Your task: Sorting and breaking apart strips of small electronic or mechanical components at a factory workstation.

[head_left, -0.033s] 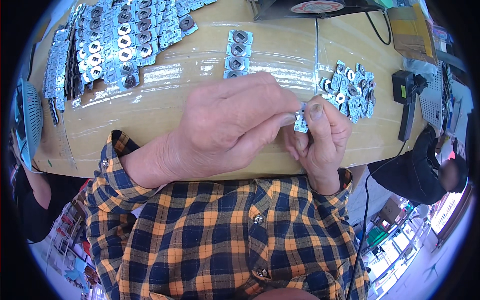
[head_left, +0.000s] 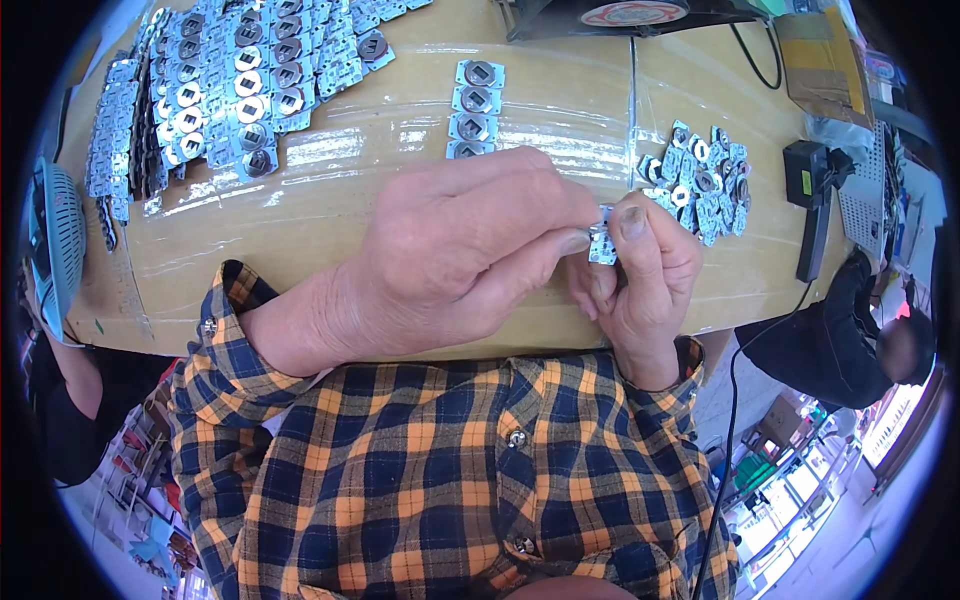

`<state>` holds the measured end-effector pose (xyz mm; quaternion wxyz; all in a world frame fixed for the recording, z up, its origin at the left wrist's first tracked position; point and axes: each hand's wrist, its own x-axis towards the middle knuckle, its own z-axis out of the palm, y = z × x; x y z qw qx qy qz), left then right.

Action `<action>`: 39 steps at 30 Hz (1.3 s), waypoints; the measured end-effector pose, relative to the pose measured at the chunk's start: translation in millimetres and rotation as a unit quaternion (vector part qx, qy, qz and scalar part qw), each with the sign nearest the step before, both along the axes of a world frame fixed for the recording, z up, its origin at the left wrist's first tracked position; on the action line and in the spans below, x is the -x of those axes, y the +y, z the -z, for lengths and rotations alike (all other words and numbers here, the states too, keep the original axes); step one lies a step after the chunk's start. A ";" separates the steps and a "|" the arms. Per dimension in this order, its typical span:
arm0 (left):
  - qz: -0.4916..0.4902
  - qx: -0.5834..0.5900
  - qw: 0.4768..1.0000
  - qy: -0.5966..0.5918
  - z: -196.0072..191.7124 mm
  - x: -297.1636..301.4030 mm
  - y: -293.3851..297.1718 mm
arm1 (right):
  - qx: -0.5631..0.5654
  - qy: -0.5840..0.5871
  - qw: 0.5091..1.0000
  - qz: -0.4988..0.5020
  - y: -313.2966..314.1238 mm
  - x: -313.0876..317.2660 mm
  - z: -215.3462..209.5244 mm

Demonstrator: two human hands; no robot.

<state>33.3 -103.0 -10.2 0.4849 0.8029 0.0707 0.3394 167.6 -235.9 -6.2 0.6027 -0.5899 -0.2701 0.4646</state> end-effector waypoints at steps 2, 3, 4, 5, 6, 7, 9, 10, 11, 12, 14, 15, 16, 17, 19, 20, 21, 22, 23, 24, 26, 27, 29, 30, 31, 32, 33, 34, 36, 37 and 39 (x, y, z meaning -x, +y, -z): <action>0.028 0.001 0.999 0.025 -1.1 0.3 1.6 | 0.007 -0.006 1.000 0.014 -0.6 0.5 -2.0; 0.028 0.001 0.999 0.025 -0.3 0.3 -0.5 | 0.014 -0.102 0.994 0.028 -1.4 -0.2 -3.2; 0.035 0.105 0.993 0.038 1.1 1.3 -5.0 | 0.021 -0.196 0.980 0.042 -2.3 -0.9 -3.4; 0.041 0.208 0.976 0.051 1.8 2.1 -7.9 | 0.022 -0.195 0.980 0.041 -3.0 -3.6 -0.7; 0.040 0.209 0.976 0.052 1.0 2.7 -8.3 | 0.011 -0.325 0.944 0.050 -3.8 -8.1 4.1; 0.031 0.277 0.958 0.072 -0.8 2.7 -7.4 | 0.000 -0.449 0.891 0.059 -4.6 -12.6 6.1; 0.023 0.344 0.934 0.091 -1.5 2.7 -6.7 | -0.006 -0.477 0.877 0.057 -7.4 -21.6 3.8; 0.025 0.369 0.925 0.092 -0.3 2.6 -7.4 | -0.013 -0.505 0.861 0.054 -8.4 -23.8 3.4; 0.027 0.393 0.915 0.093 0.5 2.6 -7.9 | -0.031 -0.374 0.925 0.068 -10.0 -21.4 5.6; 0.026 0.393 0.914 0.093 0.8 2.4 -8.1 | -0.031 -0.373 0.925 0.067 -9.7 -19.0 1.5; 0.041 0.407 0.909 0.080 0.2 1.6 -8.5 | -0.001 -0.281 0.960 0.013 -8.4 -14.4 -10.4; 0.042 0.408 0.909 0.080 -0.3 1.7 -8.6 | 0.000 -0.280 0.960 0.013 -6.0 -13.6 -8.9; 0.062 0.402 0.910 0.083 -1.8 1.9 -8.5 | -0.029 -0.298 0.954 -0.023 -1.4 -13.9 -6.9; 0.083 0.397 0.910 0.086 -3.3 1.9 -8.3 | -0.058 -0.315 0.946 -0.060 1.0 -13.8 -6.1; 0.084 0.400 0.908 0.092 -4.8 2.3 -7.8 | -0.056 -0.295 0.952 -0.061 -0.7 -11.4 -4.4; 0.085 0.404 0.906 0.098 -5.0 2.8 -7.5 | -0.053 -0.275 0.958 -0.063 -1.0 -10.5 -3.1; 0.083 0.404 0.906 0.098 -5.3 3.5 -7.5 | -0.048 -0.265 0.960 -0.070 -0.7 -10.6 -2.5; 0.082 0.418 0.898 0.108 -5.9 3.5 -7.7 | -0.047 -0.266 0.960 -0.071 -2.2 -11.5 -1.5; 0.082 0.431 0.891 0.117 -6.5 3.3 -7.9 | -0.047 -0.200 0.978 -0.043 -4.8 -12.8 0.6; 0.082 0.431 0.891 0.116 -7.4 3.0 -8.0 | -0.048 -0.132 0.990 -0.014 -6.4 -13.9 1.5; 0.070 0.426 0.892 0.135 -8.9 3.4 -8.0 | -0.052 -0.165 0.984 -0.034 -5.6 -14.1 -1.5; 0.070 0.426 0.892 0.135 -8.6 3.5 -8.3 | -0.056 -0.197 0.977 -0.054 -5.3 -14.2 -2.6; 0.089 0.408 0.900 0.126 -7.0 3.8 -8.5 | -0.059 -0.248 0.965 -0.058 0.3 -10.1 0.4; 0.088 0.409 0.899 0.127 -6.0 3.8 -7.6 | -0.062 -0.299 0.950 -0.060 2.2 -8.7 1.5; 0.102 0.405 0.900 0.123 -4.8 4.0 -6.4 | -0.062 -0.300 0.950 -0.060 1.8 -8.6 -0.9; 0.117 0.401 0.901 0.120 -3.6 4.1 -5.5 | -0.040 -0.232 0.970 -0.067 1.1 -8.4 -5.5; 0.116 0.402 0.900 0.120 -2.3 4.1 -5.3 | -0.018 -0.162 0.984 -0.073 0.1 -7.9 -8.9; 0.136 0.407 0.899 0.091 -0.9 3.8 -5.2 | -0.018 -0.162 0.984 -0.073 -0.9 -6.4 -10.4; 0.154 0.412 0.896 0.064 -1.7 4.7 -4.0 | 0.033 0.012 0.998 -0.052 -2.1 -3.2 -11.6; 0.154 0.394 0.902 0.085 -4.6 6.0 -1.5 | 0.033 0.012 0.998 -0.052 -2.8 -3.4 -10.5; 0.155 0.374 0.908 0.107 -6.3 6.5 -0.1 | -0.015 0.105 0.993 -0.054 -5.4 -3.8 -6.1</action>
